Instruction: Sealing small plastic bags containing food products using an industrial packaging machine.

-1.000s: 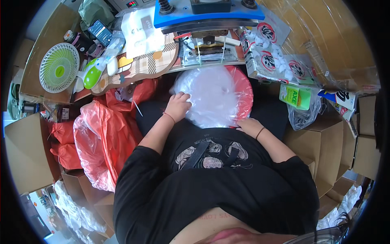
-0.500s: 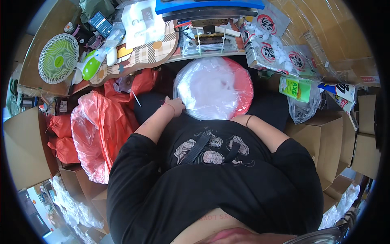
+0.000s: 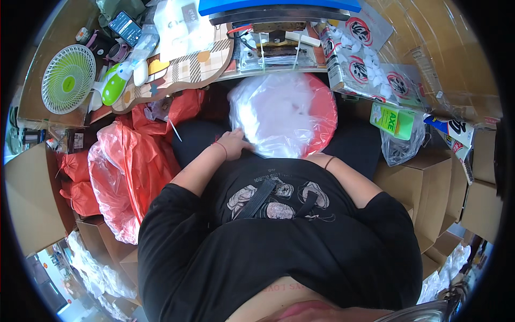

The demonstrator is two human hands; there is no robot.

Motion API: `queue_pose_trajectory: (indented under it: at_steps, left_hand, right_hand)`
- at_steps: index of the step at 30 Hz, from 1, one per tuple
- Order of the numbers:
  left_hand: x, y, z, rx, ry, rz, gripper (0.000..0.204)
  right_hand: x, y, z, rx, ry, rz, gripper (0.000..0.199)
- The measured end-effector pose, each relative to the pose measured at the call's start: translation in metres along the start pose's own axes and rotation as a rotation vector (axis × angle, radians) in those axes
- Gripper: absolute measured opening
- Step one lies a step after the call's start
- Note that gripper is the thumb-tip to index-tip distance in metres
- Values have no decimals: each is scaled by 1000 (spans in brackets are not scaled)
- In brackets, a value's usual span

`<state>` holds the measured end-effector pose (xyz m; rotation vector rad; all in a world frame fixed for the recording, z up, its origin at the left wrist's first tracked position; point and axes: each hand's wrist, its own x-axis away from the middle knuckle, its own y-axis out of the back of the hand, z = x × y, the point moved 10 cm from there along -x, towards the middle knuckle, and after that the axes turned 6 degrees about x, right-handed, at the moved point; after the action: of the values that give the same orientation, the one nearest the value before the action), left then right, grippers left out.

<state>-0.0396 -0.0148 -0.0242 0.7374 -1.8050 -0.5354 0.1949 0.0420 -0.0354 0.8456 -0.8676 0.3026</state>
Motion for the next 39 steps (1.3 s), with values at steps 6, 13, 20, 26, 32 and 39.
queue_pose_trajectory:
  at_steps: [6, 13, 20, 26, 32, 39]
  left_hand:
    - [-3, 21, -14, -56, 26, -76, 47]
    - [-37, -33, 34, -163, 310, 143, 39]
    - [-44, 3, 39, -181, 334, -81, 40]
    - [-41, 5, 43, -209, 305, -153, 39]
    - [-18, 25, 38, -63, 227, -152, 36]
    - [-22, 60, 124, 533, 295, -529, 24]
  right_hand:
    - [10, 10, 4, 71, -42, -15, 46]
    - [-13, -3, -6, 4, -51, 15, 51]
    - [-41, -20, -30, 85, -151, -6, 51]
    - [-50, -11, -24, 146, -181, 146, 46]
    - [-32, 25, -8, 375, -40, -366, 37]
    - [-37, 24, -66, -386, -62, -166, 30]
